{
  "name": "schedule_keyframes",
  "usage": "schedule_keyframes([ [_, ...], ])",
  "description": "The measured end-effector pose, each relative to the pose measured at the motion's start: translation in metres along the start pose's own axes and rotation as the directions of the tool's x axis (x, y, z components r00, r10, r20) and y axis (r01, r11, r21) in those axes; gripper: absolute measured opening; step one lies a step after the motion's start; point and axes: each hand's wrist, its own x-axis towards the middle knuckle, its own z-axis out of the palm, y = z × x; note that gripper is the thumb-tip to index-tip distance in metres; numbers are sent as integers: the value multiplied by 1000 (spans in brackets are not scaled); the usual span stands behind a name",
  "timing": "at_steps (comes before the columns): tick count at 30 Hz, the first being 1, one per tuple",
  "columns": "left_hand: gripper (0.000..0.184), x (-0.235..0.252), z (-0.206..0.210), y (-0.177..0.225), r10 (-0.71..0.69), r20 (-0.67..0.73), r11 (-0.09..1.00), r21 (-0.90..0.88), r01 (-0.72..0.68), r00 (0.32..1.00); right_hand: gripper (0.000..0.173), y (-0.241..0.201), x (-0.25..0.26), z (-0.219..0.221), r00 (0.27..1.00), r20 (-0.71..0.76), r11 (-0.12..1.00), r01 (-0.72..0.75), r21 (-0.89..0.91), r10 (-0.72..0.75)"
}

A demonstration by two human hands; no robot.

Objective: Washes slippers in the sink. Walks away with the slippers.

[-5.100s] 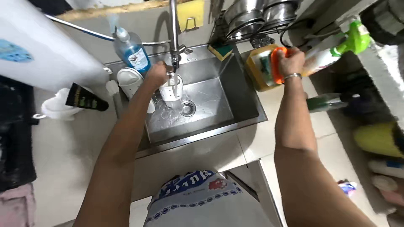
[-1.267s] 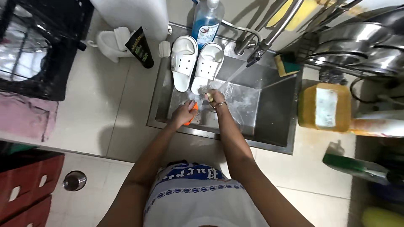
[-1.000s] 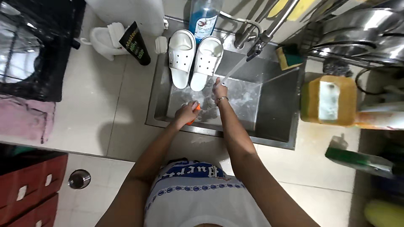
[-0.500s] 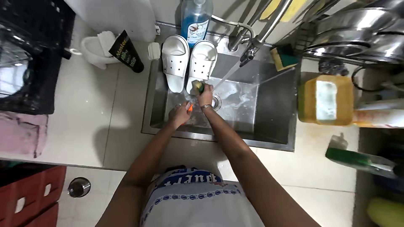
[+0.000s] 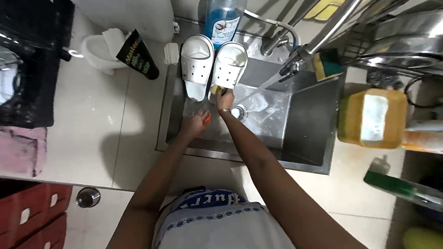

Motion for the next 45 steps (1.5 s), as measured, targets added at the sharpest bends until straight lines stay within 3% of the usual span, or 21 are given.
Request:
schedule_keyframes([
  [2, 61, 2, 3, 1, -19, 21, 999, 27, 19, 1000, 44, 7, 0, 1, 981, 142, 990, -125, -70, 134],
  [5, 59, 6, -4, 6, 5, 9, 999, 41, -6, 1000, 47, 18, -2, 8, 944, 275, 979, -150, -138, 183],
  [10, 62, 5, -5, 4, -28, 5, 999, 29, 28, 1000, 42, -7, 2, -4, 984, 62, 979, -175, 101, 169],
  [13, 63, 5, -6, 8, -46, 15, 997, 63, 45, 999, 53, 24, -3, 6, 889, 317, 942, -332, -52, 331],
  [16, 60, 13, -4, 1, -16, 56, 999, 43, 14, 998, 54, 54, -9, 15, 786, 492, 927, -310, -210, 374],
  [21, 53, 33, 4, -5, 66, 297, 995, 46, -83, 953, 52, 71, 6, -24, 792, 517, 917, -397, 34, 324],
  [25, 38, 70, 39, -18, 132, 413, 925, 275, -262, 901, 48, 78, 11, -51, 800, 521, 887, -432, 159, 296],
  [27, 26, 60, 35, -1, 230, 282, 872, 366, -326, 931, 53, 80, 8, -64, 807, 511, 869, -449, 207, 295],
  [28, 25, 52, 25, 15, 344, 127, 853, 371, -366, 930, 55, 82, 7, -70, 813, 505, 856, -456, 245, 288],
  [29, 29, 51, 14, 31, 477, -60, 820, 389, -419, 877, 54, 85, 7, -77, 818, 503, 836, -464, 292, 279],
  [30, 32, 53, 0, 48, 584, -220, 781, 414, -467, 781, 52, 89, 7, -82, 817, 508, 813, -478, 331, 273],
  [31, 37, 57, -17, 67, 652, -320, 743, 451, -495, 687, 49, 94, 8, -87, 812, 516, 795, -492, 354, 273],
  [32, 46, 64, -32, 83, 682, -343, 716, 494, -493, 646, 47, 97, 6, -91, 803, 527, 775, -511, 372, 277],
  [33, 58, 75, -44, 96, 689, -318, 695, 545, -469, 651, 53, 98, 5, -94, 790, 539, 739, -544, 397, 292],
  [35, 72, 92, -56, 120, 638, -223, 664, 645, -379, 737, 73, 98, 4, -100, 740, 558, 600, -653, 463, 375],
  [37, 67, 94, -62, 147, 523, -139, 624, 734, -267, 841, 68, 100, 3, -110, 732, 526, 511, -680, 525, 433],
  [39, 60, 78, -61, 172, 284, 11, 644, 739, -200, 959, 53, 107, -1, -123, 761, 461, 488, -648, 585, 457],
  [40, 57, 66, -62, 180, 236, 75, 709, 668, -224, 969, 48, 109, -1, -130, 781, 412, 494, -619, 610, 470],
  [42, 46, 57, -58, 177, 301, 92, 841, 444, -310, 949, 45, 113, 0, -149, 829, 269, 548, -533, 645, 490],
  [45, 52, 55, -37, 156, 342, -84, 933, 151, -327, 936, 35, 120, -1, -175, 898, -99, 729, -278, 625, 428],
])
